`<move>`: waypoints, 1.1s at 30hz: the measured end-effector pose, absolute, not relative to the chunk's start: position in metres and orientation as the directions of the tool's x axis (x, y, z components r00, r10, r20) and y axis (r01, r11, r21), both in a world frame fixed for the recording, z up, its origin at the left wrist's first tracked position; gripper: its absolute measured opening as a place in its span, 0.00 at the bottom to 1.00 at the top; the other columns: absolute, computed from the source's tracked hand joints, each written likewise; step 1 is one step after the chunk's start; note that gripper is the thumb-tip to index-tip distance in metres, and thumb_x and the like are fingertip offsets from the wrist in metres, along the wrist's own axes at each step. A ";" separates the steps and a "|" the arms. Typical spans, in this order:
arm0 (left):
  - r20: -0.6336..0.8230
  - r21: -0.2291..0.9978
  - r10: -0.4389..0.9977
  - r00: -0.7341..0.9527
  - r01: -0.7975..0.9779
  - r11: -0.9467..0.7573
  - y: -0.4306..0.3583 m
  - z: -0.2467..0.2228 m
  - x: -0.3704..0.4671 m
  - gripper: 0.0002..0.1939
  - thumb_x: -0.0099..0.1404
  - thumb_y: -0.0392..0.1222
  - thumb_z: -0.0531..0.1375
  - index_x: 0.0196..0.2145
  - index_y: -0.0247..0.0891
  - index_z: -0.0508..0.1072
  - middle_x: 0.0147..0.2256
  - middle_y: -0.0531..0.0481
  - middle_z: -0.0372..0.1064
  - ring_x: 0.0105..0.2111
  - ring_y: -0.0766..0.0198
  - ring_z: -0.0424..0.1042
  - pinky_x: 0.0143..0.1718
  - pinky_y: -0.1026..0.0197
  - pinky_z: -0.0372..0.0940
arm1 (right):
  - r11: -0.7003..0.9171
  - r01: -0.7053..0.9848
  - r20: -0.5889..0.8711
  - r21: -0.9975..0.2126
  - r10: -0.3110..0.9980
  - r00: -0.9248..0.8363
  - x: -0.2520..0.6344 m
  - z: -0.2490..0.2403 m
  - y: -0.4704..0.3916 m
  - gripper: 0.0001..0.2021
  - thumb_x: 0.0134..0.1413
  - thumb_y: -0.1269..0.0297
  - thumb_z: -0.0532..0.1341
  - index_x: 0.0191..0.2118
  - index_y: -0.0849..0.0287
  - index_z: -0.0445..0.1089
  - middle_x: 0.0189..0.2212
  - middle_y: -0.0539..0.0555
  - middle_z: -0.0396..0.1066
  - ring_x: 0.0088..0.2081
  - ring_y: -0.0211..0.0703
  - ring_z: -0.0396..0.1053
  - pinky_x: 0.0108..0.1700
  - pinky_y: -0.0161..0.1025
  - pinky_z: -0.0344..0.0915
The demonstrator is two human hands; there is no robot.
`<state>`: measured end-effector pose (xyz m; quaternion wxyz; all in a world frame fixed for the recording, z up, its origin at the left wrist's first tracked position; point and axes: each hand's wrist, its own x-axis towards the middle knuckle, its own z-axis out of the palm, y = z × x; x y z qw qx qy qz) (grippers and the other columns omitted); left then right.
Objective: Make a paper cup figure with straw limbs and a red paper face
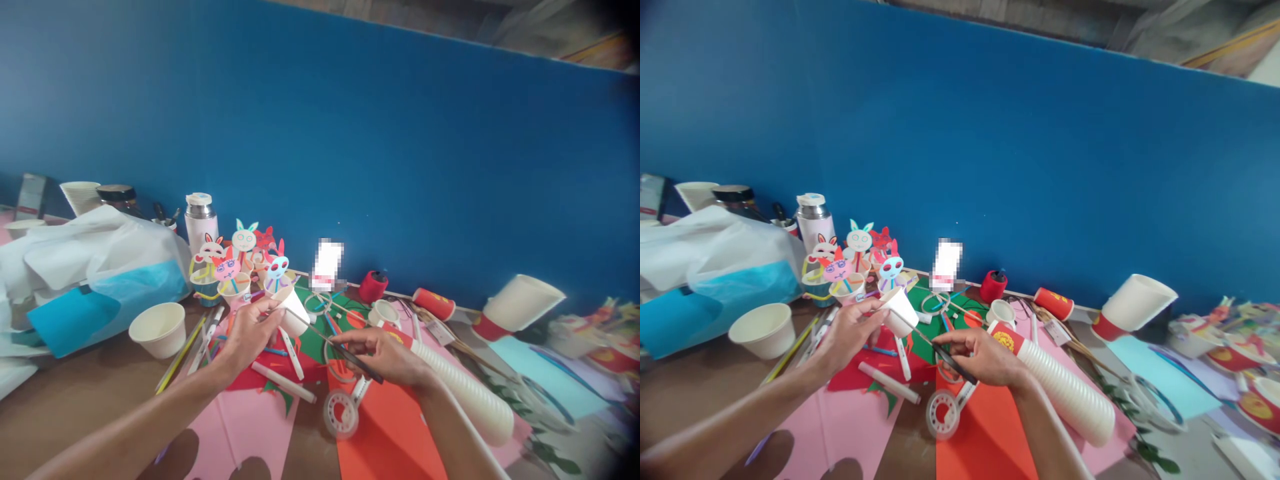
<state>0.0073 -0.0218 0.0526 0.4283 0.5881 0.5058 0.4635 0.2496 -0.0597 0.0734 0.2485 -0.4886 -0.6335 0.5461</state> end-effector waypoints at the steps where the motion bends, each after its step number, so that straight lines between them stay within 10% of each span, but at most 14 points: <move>1: 0.110 0.973 0.992 0.057 0.199 -0.119 -0.022 0.054 0.007 0.11 0.58 0.45 0.56 0.26 0.36 0.71 0.10 0.59 0.58 0.12 0.70 0.58 0.16 0.69 0.54 | -0.071 0.353 -0.219 -0.933 0.891 -0.398 0.250 0.073 -0.060 0.21 0.45 0.74 0.58 0.48 0.59 0.71 0.19 0.45 0.69 0.18 0.29 0.60 0.20 0.27 0.57; 25: 0.343 0.894 0.936 0.073 0.279 -0.350 -0.022 0.048 0.006 0.09 0.59 0.43 0.54 0.25 0.37 0.70 0.24 0.54 0.64 0.19 0.69 0.62 0.20 0.68 0.58 | -0.064 0.348 -0.227 -0.935 0.864 -0.449 0.247 0.062 -0.057 0.20 0.48 0.66 0.61 0.49 0.60 0.69 0.20 0.47 0.68 0.21 0.33 0.63 0.25 0.31 0.60; 33: 0.448 0.797 0.885 0.124 0.393 -0.458 -0.019 0.043 0.006 0.11 0.61 0.39 0.52 0.23 0.37 0.68 0.24 0.53 0.61 0.23 0.67 0.62 0.25 0.66 0.58 | 0.364 0.742 0.067 -0.563 0.915 -0.399 0.234 0.080 -0.079 0.18 0.50 0.70 0.56 0.48 0.54 0.71 0.20 0.47 0.70 0.22 0.36 0.64 0.26 0.32 0.56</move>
